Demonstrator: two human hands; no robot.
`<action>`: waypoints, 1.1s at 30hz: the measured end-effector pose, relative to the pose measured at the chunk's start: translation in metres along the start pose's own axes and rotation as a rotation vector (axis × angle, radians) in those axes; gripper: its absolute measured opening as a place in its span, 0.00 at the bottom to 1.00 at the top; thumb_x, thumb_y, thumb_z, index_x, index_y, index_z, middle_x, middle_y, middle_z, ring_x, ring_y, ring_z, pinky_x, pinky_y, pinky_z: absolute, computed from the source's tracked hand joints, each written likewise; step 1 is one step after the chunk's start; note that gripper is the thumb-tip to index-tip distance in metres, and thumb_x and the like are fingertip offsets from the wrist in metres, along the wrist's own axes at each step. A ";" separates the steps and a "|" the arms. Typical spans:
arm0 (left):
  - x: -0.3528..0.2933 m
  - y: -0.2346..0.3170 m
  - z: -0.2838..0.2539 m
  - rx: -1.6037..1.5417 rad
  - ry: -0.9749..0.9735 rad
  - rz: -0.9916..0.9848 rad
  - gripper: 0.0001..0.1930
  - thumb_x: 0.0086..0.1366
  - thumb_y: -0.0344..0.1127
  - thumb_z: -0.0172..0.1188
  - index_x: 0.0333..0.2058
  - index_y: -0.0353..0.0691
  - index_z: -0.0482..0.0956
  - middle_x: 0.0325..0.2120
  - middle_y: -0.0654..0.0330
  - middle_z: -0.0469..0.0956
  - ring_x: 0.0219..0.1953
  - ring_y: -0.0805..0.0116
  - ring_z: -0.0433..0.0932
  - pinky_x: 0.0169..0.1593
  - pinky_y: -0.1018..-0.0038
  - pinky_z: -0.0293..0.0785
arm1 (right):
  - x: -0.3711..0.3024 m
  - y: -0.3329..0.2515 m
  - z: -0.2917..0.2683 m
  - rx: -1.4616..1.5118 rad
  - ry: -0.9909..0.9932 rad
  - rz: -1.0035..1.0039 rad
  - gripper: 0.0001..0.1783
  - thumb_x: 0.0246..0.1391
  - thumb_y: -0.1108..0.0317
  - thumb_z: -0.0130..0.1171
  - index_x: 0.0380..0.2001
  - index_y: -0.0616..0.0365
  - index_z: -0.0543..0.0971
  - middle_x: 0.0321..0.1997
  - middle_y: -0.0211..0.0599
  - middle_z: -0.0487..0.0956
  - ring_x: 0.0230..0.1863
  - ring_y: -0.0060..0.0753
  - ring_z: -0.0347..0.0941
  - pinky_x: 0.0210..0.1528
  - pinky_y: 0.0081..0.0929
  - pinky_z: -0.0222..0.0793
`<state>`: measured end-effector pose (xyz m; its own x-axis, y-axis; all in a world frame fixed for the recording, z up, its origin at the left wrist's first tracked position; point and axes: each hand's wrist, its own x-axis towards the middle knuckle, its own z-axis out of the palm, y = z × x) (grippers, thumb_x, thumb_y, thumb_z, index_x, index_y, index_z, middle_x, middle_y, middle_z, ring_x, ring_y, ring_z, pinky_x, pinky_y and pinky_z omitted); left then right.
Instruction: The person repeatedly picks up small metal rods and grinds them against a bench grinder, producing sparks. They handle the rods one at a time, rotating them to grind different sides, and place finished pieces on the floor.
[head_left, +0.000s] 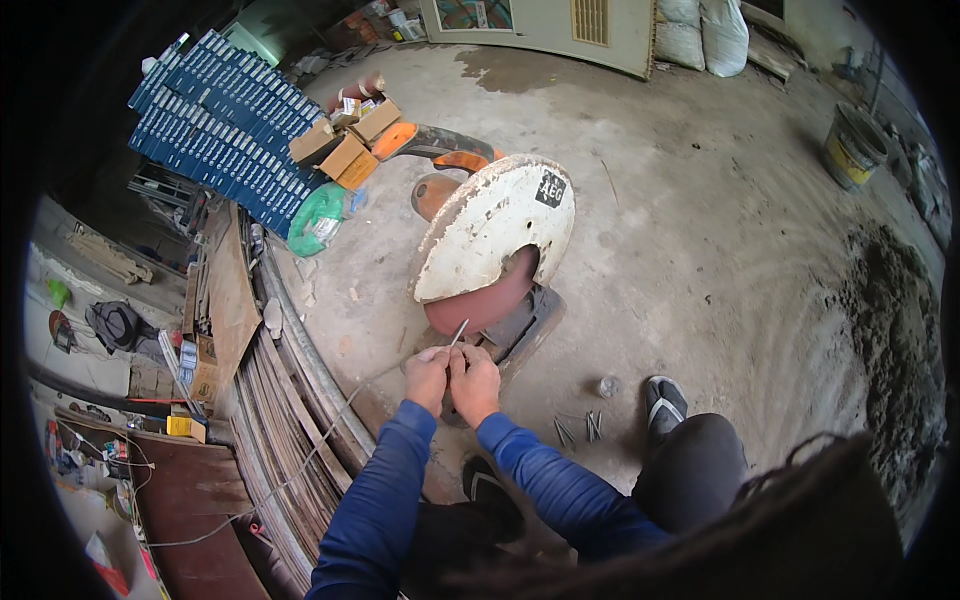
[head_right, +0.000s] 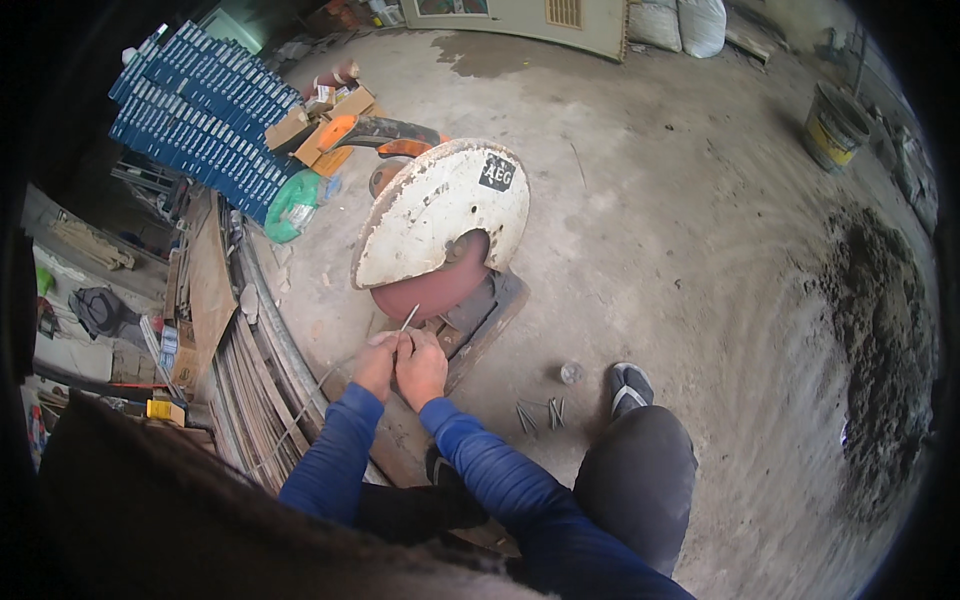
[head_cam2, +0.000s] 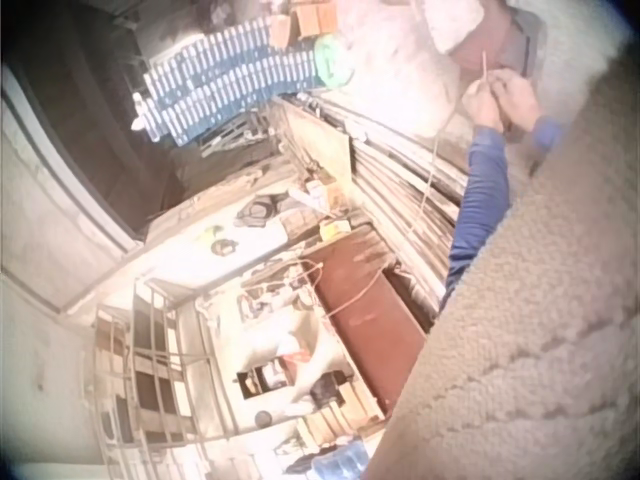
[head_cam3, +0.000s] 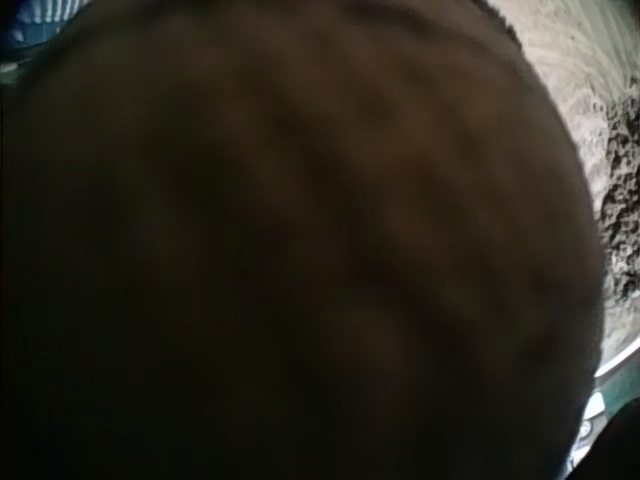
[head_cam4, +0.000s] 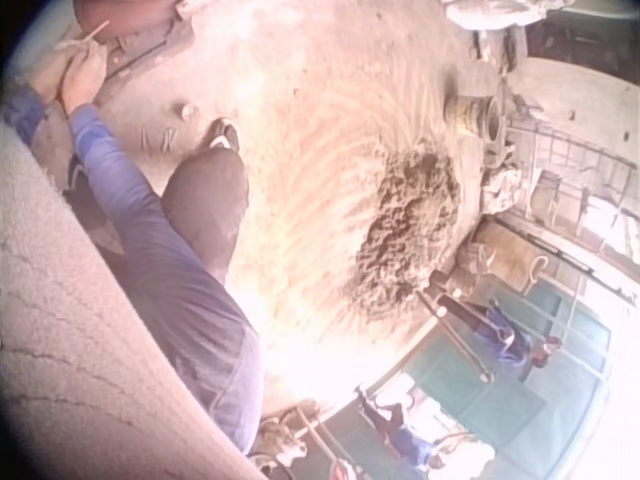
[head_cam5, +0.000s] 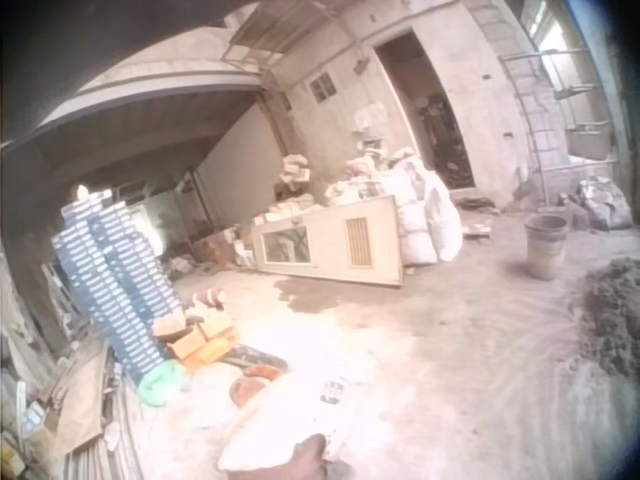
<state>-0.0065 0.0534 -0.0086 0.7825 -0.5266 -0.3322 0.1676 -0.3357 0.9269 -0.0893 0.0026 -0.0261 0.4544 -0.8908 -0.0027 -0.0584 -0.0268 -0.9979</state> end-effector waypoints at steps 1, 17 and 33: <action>0.000 0.001 -0.002 0.007 -0.006 -0.030 0.10 0.69 0.30 0.53 0.42 0.31 0.79 0.36 0.58 0.81 0.37 0.70 0.79 0.41 0.75 0.76 | -0.001 0.001 0.000 -0.003 0.003 0.017 0.14 0.61 0.63 0.51 0.38 0.59 0.82 0.39 0.53 0.79 0.41 0.58 0.75 0.45 0.47 0.70; 0.001 0.002 0.001 0.132 0.087 0.059 0.09 0.66 0.26 0.56 0.40 0.26 0.82 0.31 0.57 0.82 0.32 0.73 0.78 0.37 0.77 0.75 | -0.001 -0.001 0.003 -0.040 0.025 -0.007 0.13 0.60 0.64 0.52 0.35 0.62 0.82 0.37 0.54 0.80 0.42 0.58 0.76 0.45 0.46 0.70; 0.006 -0.002 -0.001 0.182 0.187 0.171 0.08 0.66 0.25 0.56 0.37 0.26 0.81 0.30 0.56 0.82 0.31 0.72 0.79 0.36 0.78 0.76 | 0.002 -0.005 0.006 -0.046 -0.045 -0.071 0.14 0.61 0.66 0.50 0.39 0.62 0.81 0.40 0.52 0.80 0.43 0.56 0.76 0.46 0.46 0.72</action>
<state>-0.0017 0.0518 -0.0121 0.8898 -0.4401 -0.1209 -0.0724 -0.3978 0.9146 -0.0831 0.0035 -0.0219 0.4987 -0.8644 0.0640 -0.0653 -0.1111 -0.9917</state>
